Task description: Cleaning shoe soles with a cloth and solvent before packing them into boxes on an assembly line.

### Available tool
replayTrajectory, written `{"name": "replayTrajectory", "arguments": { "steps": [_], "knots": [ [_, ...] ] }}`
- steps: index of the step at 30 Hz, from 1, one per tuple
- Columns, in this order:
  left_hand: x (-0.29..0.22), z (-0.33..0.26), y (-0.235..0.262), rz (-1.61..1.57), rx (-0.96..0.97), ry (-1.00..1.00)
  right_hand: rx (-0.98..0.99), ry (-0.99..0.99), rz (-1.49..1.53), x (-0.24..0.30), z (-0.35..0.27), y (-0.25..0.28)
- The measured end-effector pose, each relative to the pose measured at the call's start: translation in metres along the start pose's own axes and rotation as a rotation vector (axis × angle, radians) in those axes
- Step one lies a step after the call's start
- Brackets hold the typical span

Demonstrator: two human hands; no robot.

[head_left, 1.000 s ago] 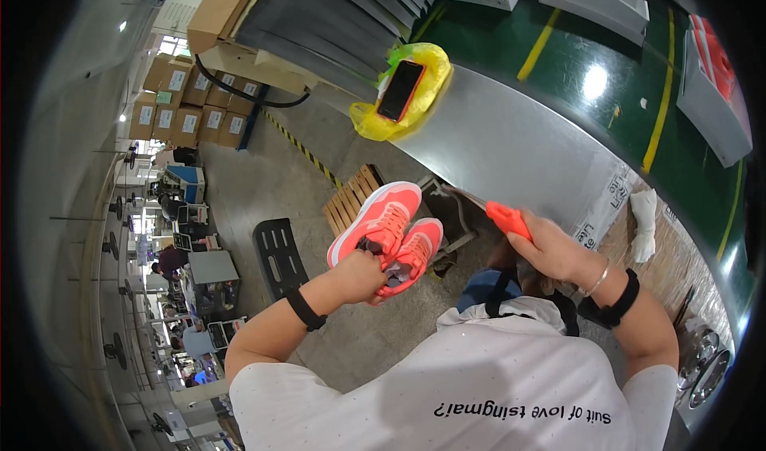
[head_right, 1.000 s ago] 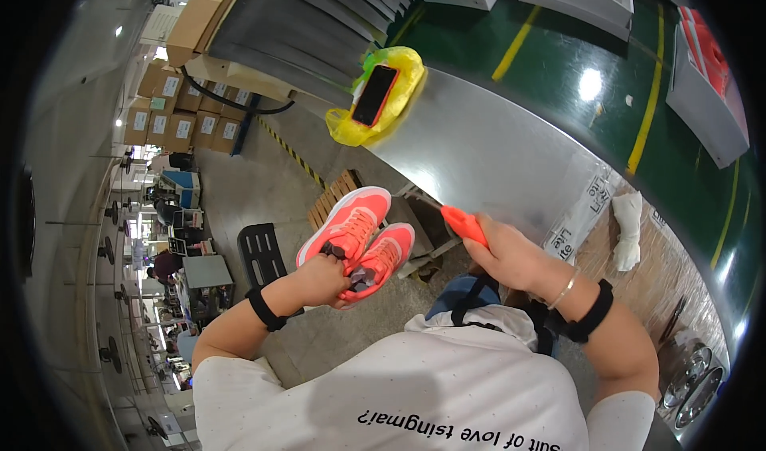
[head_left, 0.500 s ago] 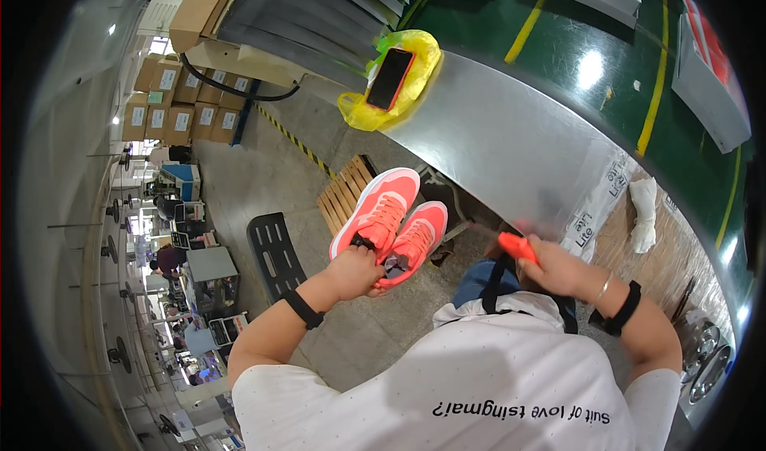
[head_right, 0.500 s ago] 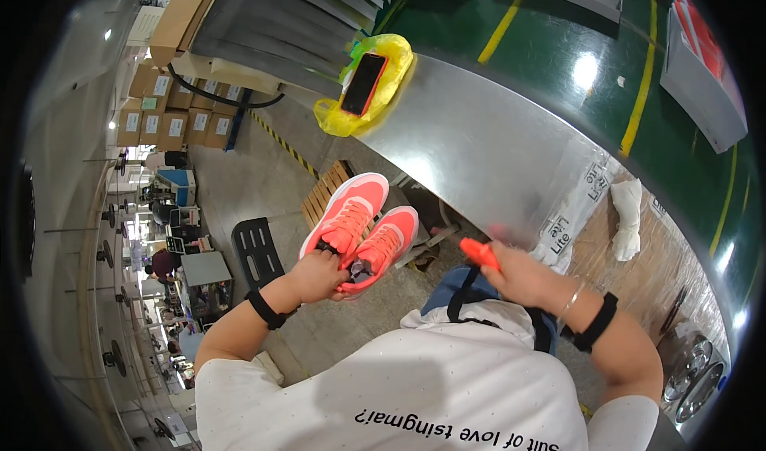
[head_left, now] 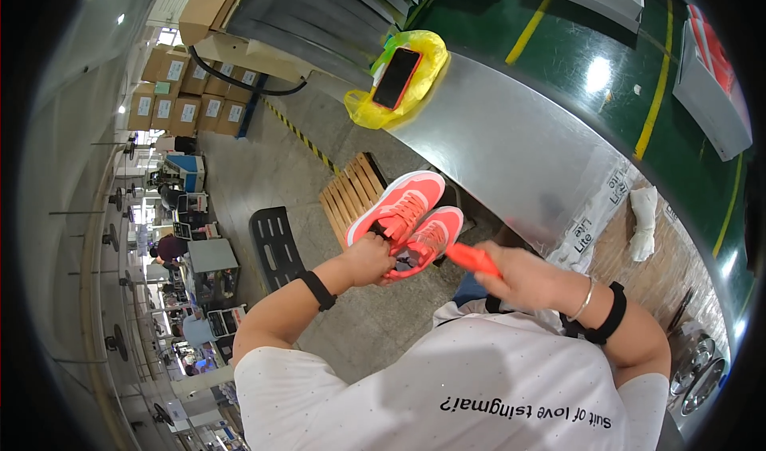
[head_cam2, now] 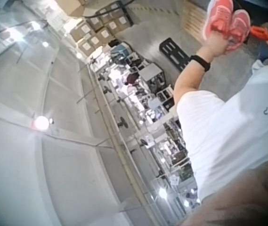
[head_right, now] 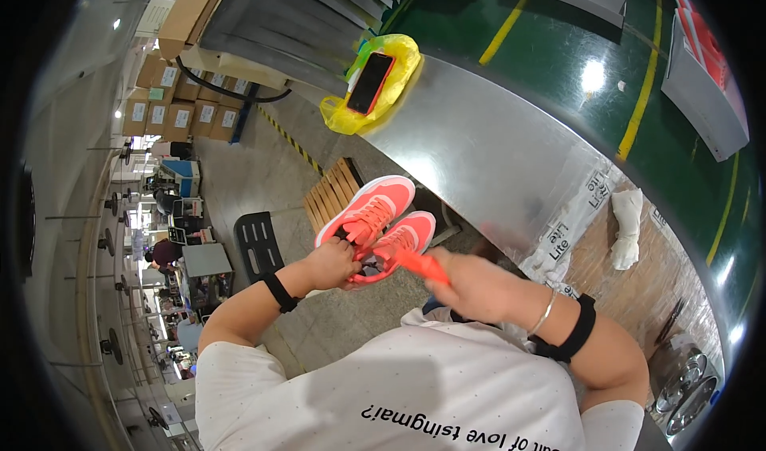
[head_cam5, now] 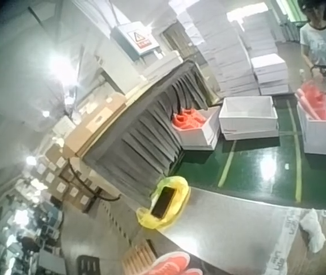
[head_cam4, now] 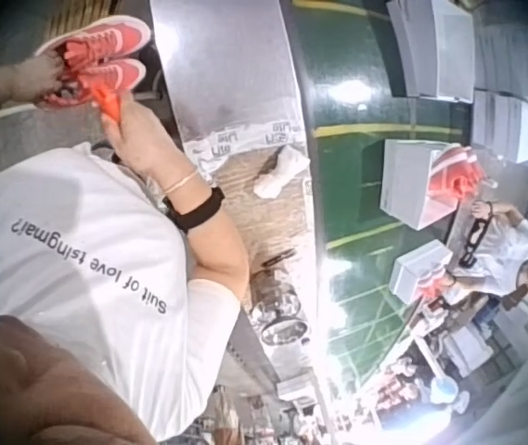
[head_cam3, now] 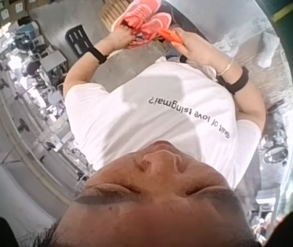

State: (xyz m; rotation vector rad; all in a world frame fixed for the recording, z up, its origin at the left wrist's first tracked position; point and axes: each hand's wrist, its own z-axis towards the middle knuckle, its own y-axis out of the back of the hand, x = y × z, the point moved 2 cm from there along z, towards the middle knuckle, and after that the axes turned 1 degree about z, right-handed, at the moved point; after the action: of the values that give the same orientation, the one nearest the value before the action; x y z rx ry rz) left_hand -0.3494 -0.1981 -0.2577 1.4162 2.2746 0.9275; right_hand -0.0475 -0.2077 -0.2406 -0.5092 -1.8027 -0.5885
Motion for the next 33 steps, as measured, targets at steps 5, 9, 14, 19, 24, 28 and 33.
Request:
{"name": "replayTrajectory", "arguments": {
  "steps": [5,9,14,19,24,28,33],
  "knots": [
    [-0.005,-0.005,-0.001,0.067,-0.095,-0.041,-0.230,0.061,-0.046,-0.036,-0.007,0.009],
    [-0.010,-0.016,0.009,-0.020,-0.180,-0.019,-0.270,0.005,-0.046,-0.036,-0.015,0.024],
    [-0.008,-0.028,0.026,-0.047,-0.183,0.063,-0.209,-0.158,-0.085,-0.071,-0.041,0.013],
    [0.001,-0.036,0.036,-0.018,-0.166,0.093,-0.090,-0.022,0.036,-0.051,-0.052,0.014],
    [0.004,-0.038,0.056,0.028,-0.232,0.079,0.045,0.167,0.070,-0.035,-0.064,0.002],
    [0.005,-0.035,0.077,0.069,-0.319,0.073,-0.324,-0.033,0.032,-0.054,-0.060,0.022],
    [0.015,-0.030,0.098,0.139,-0.323,0.049,-0.230,0.269,0.076,-0.029,-0.071,0.006]
  ]
}}
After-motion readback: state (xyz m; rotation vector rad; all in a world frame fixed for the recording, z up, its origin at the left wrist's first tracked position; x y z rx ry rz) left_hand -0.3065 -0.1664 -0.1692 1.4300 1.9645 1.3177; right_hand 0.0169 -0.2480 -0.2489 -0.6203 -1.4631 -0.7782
